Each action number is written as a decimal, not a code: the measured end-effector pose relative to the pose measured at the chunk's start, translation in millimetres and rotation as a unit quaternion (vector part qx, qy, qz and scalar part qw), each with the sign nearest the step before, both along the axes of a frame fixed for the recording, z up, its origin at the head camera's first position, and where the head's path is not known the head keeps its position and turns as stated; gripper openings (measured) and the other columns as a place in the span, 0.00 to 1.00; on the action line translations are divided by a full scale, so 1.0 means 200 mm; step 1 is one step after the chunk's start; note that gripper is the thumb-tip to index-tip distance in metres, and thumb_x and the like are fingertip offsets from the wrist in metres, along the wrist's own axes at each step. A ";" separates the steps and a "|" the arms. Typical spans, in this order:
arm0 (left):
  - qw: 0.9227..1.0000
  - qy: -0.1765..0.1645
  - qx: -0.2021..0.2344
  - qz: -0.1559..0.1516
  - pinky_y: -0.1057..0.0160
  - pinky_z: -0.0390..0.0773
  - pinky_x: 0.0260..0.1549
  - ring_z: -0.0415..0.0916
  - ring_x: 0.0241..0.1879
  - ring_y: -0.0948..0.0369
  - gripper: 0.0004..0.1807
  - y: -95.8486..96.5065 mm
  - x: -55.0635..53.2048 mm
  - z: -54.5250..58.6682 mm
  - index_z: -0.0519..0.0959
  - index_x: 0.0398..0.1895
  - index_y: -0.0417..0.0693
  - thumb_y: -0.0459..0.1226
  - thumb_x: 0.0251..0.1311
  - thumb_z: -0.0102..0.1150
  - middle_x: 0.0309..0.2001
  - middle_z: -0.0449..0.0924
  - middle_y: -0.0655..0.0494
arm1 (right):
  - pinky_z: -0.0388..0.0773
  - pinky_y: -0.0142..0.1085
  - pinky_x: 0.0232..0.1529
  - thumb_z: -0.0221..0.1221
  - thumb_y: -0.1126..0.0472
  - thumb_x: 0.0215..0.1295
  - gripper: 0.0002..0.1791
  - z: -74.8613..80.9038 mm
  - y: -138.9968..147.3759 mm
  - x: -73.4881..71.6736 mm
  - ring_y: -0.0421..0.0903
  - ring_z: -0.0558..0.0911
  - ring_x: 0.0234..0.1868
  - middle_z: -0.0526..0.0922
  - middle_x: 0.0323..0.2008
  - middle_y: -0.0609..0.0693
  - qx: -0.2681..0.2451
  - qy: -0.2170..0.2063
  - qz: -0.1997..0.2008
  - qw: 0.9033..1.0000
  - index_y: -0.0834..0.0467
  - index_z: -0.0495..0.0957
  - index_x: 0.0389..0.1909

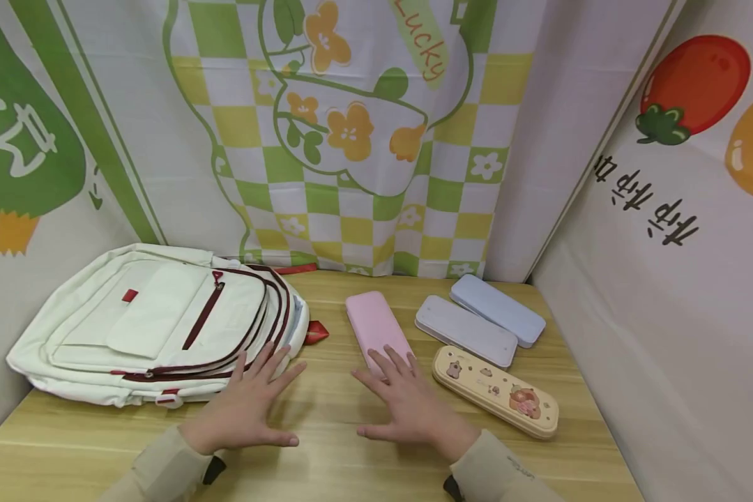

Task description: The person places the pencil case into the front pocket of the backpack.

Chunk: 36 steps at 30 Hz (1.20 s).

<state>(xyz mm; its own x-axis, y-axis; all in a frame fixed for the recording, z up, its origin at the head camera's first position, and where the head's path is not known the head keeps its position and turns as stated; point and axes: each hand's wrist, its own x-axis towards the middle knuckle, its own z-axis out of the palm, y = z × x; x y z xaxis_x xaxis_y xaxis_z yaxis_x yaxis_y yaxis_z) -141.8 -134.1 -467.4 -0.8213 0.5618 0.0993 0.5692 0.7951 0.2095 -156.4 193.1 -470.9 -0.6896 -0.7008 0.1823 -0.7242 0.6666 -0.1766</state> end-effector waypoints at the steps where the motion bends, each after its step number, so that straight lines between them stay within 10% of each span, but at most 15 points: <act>1: 1.000 0.004 0.000 0.002 0.21 0.44 0.65 0.44 0.77 0.33 0.62 0.00 0.00 0.00 0.63 0.80 0.52 0.74 0.45 0.66 0.79 0.51 0.37 | 0.56 0.75 0.64 0.67 0.34 0.60 0.47 0.00 0.01 0.00 0.70 0.57 0.75 0.59 0.76 0.62 -0.004 -0.002 -0.003 1.000 0.50 0.67 0.76; 36: 0.990 0.040 0.093 0.098 0.28 0.54 0.67 0.53 0.72 0.29 0.49 -0.23 -0.09 0.10 0.66 0.76 0.39 0.55 0.57 0.73 0.72 0.60 0.29 | 0.64 0.71 0.62 0.66 0.41 0.65 0.40 0.08 0.25 0.01 0.70 0.66 0.70 0.68 0.70 0.66 -0.028 0.040 -0.094 0.994 0.55 0.70 0.73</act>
<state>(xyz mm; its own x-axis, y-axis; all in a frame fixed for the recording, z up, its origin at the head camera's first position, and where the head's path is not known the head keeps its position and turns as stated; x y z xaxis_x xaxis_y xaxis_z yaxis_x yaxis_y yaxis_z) -159.8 -180.5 -447.8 -0.8977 0.3592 0.2550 0.4292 0.8437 0.3224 -155.3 242.9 -454.2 -0.7896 -0.5476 0.2768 -0.6006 0.7823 -0.1653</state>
